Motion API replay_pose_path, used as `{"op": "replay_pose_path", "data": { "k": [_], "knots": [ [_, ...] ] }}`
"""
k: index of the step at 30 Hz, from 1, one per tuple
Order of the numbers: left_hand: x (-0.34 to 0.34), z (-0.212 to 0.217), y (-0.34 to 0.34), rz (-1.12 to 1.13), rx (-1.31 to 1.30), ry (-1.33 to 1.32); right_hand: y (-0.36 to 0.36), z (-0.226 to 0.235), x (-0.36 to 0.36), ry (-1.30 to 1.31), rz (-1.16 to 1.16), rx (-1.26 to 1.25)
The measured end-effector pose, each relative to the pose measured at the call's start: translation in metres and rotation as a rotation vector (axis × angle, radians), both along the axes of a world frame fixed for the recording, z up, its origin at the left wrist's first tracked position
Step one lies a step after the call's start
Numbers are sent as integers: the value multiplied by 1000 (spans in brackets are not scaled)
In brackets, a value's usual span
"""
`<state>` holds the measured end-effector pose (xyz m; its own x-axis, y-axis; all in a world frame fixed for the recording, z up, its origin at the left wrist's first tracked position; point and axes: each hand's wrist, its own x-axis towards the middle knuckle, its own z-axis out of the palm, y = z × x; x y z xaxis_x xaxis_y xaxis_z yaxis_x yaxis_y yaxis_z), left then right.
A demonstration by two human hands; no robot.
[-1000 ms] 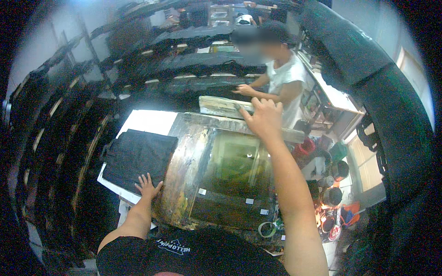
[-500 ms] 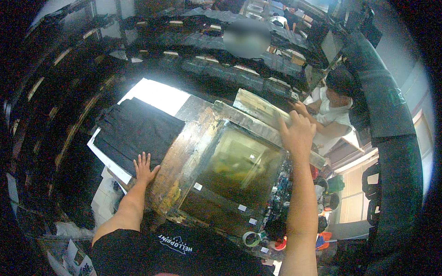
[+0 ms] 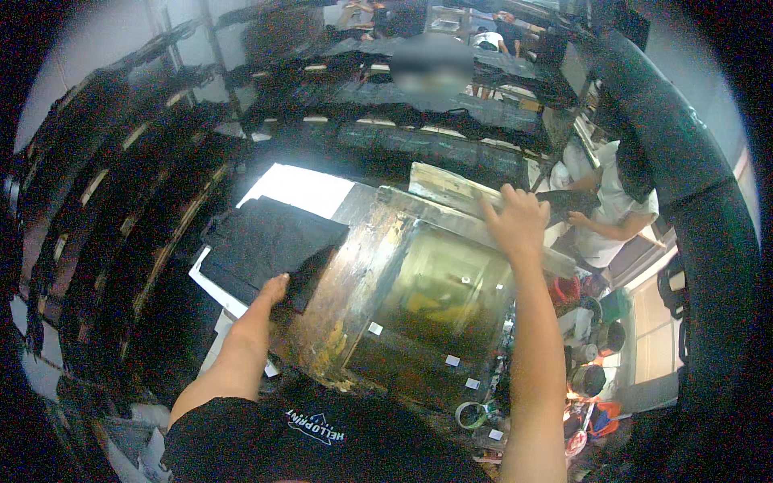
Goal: The person is screen printing a design onto black tote bags. They place a bag on a printing station, lower a screen, and drag a squeegee across the mesh to apply green ink before lifting the frame.
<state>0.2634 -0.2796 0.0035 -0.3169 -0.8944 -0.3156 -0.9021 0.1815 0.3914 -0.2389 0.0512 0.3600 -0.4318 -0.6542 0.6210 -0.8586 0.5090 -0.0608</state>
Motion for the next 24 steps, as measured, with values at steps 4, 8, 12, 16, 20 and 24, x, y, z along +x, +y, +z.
{"op": "replay_pose_path", "data": {
  "k": [4,8,12,16,20,24],
  "knots": [
    [10,68,-39,-178,-211,103,0,7,7,-10,10,4],
    [-64,164,8,-445,-213,-218,7,7,3,2,-26,1],
    [-133,178,84,-692,-262,-427,0,-2,-3,35,-29,14],
    [-231,147,166,-687,-72,-365,0,-1,-6,21,-12,7],
    [-309,109,250,-851,106,-242,-1,-1,-10,-1,-19,29],
    [-315,16,292,-1009,-177,163,-2,-2,-17,1,-9,7]
  ]
}}
